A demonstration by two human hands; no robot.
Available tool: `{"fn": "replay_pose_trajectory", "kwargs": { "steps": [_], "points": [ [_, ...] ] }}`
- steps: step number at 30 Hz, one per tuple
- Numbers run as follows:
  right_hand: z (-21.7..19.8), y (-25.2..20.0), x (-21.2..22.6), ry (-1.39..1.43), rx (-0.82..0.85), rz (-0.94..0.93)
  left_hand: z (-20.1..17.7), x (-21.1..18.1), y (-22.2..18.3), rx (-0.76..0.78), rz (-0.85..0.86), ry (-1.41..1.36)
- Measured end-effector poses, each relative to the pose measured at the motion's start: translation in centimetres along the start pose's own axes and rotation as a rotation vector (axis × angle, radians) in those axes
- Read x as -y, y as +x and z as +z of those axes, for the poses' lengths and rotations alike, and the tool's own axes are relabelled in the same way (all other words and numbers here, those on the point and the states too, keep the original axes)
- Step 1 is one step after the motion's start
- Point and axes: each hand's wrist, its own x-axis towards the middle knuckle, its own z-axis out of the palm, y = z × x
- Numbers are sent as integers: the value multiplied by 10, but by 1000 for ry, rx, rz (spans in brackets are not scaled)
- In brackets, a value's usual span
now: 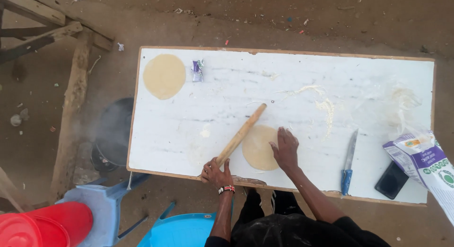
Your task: Rolling out dough with a rolling pin and frying flatbreads on a charcoal stove
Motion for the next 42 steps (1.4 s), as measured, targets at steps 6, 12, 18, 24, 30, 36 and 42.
{"fn": "replay_pose_trajectory", "kwargs": {
  "steps": [6,12,18,24,30,36,42],
  "points": [
    [17,24,15,-4,124,140,8,0,40,-39,6,-35],
    [-8,28,19,210,165,178,-24,-25,20,-28,52,-172],
    [-51,-31,86,427,221,82,-36,-72,-27,341,-220,-1001],
    [-94,-96,146,752,348,-18,-40,-74,-36,544,-1007,-1875],
    [-95,-110,102,1069,402,713,-26,-105,-40,575,-1226,-1913],
    [-93,-63,47,1656,313,1123,11,-167,-42,664,-1226,-1855],
    [-46,-44,-21,912,80,858,71,-117,-12,437,-1030,-1558]
  ]
}}
